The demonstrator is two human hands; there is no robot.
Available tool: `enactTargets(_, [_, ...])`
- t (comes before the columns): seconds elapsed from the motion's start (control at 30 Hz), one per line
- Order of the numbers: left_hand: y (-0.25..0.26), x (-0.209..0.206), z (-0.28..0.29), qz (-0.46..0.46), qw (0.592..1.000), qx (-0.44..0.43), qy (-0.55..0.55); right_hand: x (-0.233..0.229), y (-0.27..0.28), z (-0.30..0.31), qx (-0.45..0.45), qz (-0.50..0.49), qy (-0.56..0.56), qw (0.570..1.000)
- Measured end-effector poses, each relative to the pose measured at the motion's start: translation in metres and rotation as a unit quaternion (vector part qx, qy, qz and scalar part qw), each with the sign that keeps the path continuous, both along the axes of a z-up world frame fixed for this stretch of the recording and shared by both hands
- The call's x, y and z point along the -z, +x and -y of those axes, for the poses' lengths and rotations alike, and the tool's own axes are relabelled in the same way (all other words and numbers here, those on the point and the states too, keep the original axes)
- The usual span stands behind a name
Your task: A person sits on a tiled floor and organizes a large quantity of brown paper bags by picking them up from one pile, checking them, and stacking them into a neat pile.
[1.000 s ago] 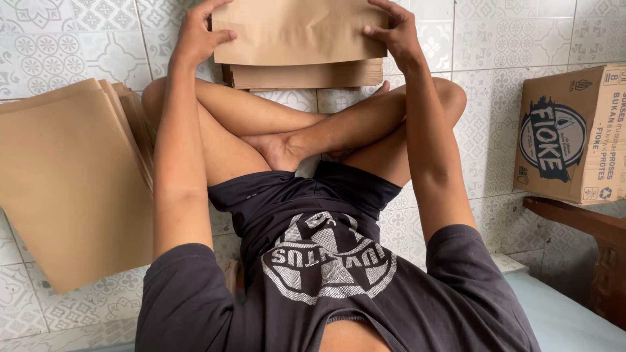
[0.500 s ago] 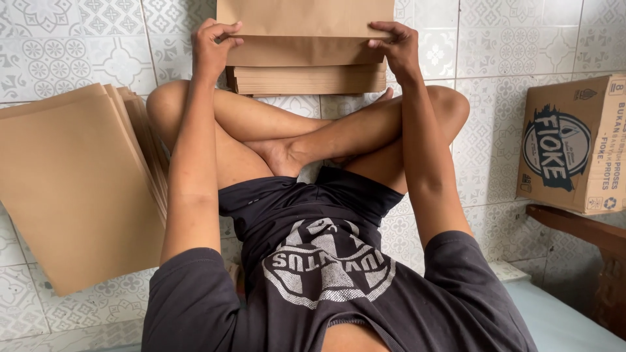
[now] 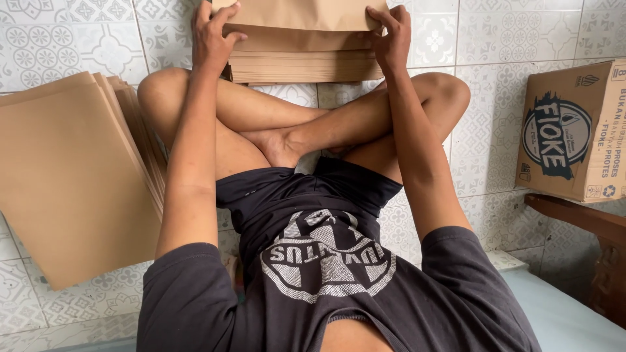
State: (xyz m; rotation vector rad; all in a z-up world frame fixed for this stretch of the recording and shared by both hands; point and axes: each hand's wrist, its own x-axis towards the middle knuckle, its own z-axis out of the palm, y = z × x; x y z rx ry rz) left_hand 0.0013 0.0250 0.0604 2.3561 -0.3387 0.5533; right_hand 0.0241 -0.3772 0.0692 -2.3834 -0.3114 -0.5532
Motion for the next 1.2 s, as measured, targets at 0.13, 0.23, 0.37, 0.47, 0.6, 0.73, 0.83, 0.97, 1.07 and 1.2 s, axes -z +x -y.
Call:
enactTargets(0.13, [-0.003,0.007,0.000,0.045,0.991,-0.067,0.105,0.005,-0.001,-0.004,0.040,0.040,-0.048,0.997])
enactTargets(0.23, [-0.006,-0.004,0.003,0.062,0.986,-0.022,0.153,0.022,0.001,0.003,0.040,0.051,-0.129,0.989])
enactTargets(0.37, [-0.007,-0.013,0.008,0.086,0.985,0.048,0.142,-0.001,-0.009,-0.009,-0.026,0.111,-0.176,0.978])
enactTargets(0.47, [-0.008,-0.010,0.012,0.106,0.974,0.035,0.195,-0.016,-0.019,-0.019,-0.048,0.038,-0.231,0.971])
enactTargets(0.6, [-0.006,-0.007,0.016,0.162,0.958,0.028,0.236,-0.010,-0.015,-0.029,-0.096,0.018,-0.292,0.951])
enactTargets(0.73, [-0.003,-0.007,0.017,0.184,0.953,0.015,0.241,0.015,0.005,-0.044,-0.127,0.033,-0.365,0.922])
enactTargets(0.83, [-0.002,-0.009,0.019,0.198,0.951,0.006,0.235,-0.056,-0.008,-0.096,-0.229,-0.172,-0.333,0.898])
enactTargets(0.97, [-0.004,-0.009,0.018,0.177,0.956,0.004,0.234,0.013,0.010,-0.089,-0.193,0.113,-0.325,0.919])
enactTargets(1.07, [-0.001,-0.012,0.020,0.193,0.951,-0.019,0.239,0.016,0.012,-0.078,-0.196,0.150,-0.315,0.916])
enactTargets(1.2, [-0.004,-0.012,0.019,0.183,0.957,-0.020,0.225,0.005,0.004,-0.061,-0.172,0.129,-0.291,0.932])
